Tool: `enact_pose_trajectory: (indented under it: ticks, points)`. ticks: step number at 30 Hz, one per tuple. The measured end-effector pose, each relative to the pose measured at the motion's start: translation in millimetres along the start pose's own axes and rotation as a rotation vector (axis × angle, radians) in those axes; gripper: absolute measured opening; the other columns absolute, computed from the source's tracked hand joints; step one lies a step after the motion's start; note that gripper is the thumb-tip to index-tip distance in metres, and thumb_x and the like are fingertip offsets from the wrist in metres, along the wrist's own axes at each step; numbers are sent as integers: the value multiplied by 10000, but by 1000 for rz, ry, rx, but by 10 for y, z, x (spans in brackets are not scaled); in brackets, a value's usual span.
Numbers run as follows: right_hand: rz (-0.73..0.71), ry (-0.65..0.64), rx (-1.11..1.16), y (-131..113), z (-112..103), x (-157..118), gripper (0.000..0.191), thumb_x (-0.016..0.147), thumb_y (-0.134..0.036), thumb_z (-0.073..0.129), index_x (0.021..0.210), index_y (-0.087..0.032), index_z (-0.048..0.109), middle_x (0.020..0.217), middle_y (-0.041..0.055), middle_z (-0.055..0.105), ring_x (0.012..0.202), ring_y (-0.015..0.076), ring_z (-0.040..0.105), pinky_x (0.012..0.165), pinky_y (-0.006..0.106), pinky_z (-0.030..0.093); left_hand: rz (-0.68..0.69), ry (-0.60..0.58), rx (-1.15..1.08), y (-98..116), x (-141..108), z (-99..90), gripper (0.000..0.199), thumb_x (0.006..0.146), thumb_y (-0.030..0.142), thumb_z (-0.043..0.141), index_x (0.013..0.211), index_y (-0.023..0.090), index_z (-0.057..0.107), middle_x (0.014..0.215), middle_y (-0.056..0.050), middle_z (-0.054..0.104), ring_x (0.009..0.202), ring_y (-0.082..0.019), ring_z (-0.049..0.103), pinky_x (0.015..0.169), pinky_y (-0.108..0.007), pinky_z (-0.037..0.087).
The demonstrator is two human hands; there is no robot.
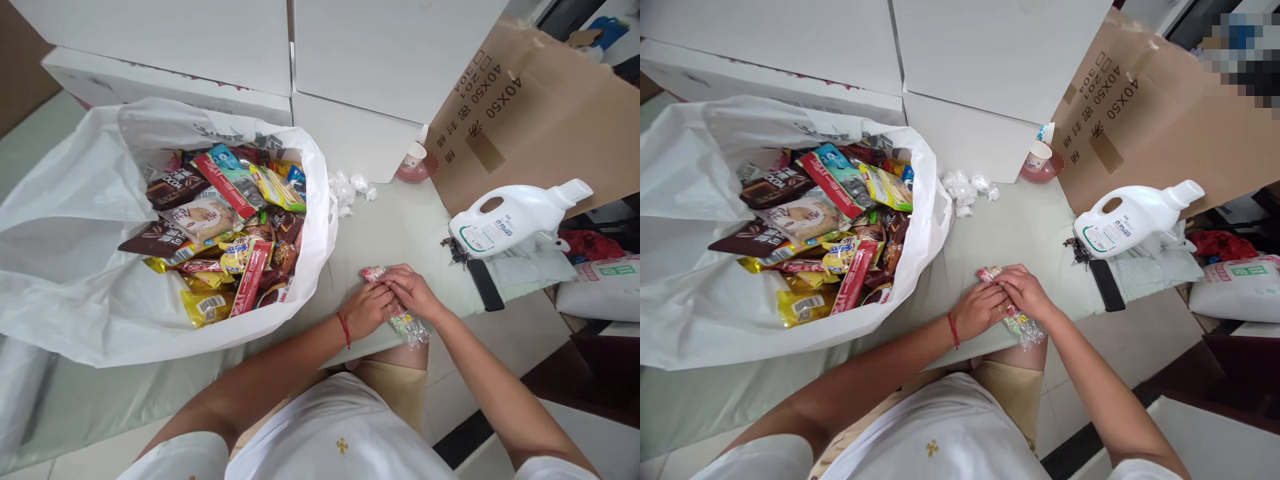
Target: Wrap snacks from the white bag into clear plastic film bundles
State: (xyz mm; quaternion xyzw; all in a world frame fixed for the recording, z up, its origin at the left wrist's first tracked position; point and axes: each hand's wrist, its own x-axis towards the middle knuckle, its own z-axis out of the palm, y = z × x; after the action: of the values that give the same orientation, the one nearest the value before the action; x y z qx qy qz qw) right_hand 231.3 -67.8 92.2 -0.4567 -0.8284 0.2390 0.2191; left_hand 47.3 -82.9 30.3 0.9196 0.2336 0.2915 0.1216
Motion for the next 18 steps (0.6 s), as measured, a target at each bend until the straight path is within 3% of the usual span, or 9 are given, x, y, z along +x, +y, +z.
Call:
enact_pose_trajectory:
  ticks: [3,6,8,11,14,16,18]
  points:
    - [-49,77,33,71,196,-199,278,1021,-287,502,1139,-233,747,1194,117,737,1204,247,622,1051,475,514,-97,123,11,36,-67,57,233,1037,314,526,1192,237,682,1254,-102,710,1287,-270,586,1108,-494,425]
    - [-68,86,58,116,257,-269,296,1021,-232,491,1186,-246,736,1283,106,713,1273,243,597,1114,504,475,-268,173,11,-20,-88,36,538,935,514,666,1328,151,604,1362,-195,638,1342,-344,554,1152,-552,414]
    - [-42,96,130,162,184,-365,312,1015,-209,494,1219,-273,722,1282,81,720,1286,235,601,1124,492,477,-267,130,-13,-79,-83,6,623,900,564,689,1337,130,598,1334,-190,654,1302,-343,585,1152,-537,437]
    - [83,189,127,237,-27,-681,389,1003,-164,454,1276,-311,688,1274,63,712,1262,231,619,1109,487,495,-229,97,-29,-138,-75,-19,555,882,575,701,1242,153,665,1281,-151,690,1271,-327,609,1146,-512,460]
    - [141,150,-62,223,-163,-1116,519,966,-181,507,1466,-315,542,1468,96,580,1366,279,531,1142,542,454,-227,111,-43,-151,-74,-17,539,858,569,730,1207,159,689,1277,-146,692,1273,-321,612,1148,-504,471]
    - [104,60,-161,151,-115,-1362,712,931,-265,632,1593,-283,369,1589,143,447,1439,332,451,1147,574,440,-234,119,-57,-149,-72,-10,527,859,564,733,1204,168,694,1279,-140,690,1272,-319,613,1151,-507,475]
    - [37,48,-240,62,32,-1511,862,895,-324,725,1633,-266,283,1588,181,434,1408,360,476,1100,575,479,-241,130,-68,-144,-70,-3,519,860,551,739,1205,165,697,1274,-142,689,1270,-325,611,1149,-519,480]
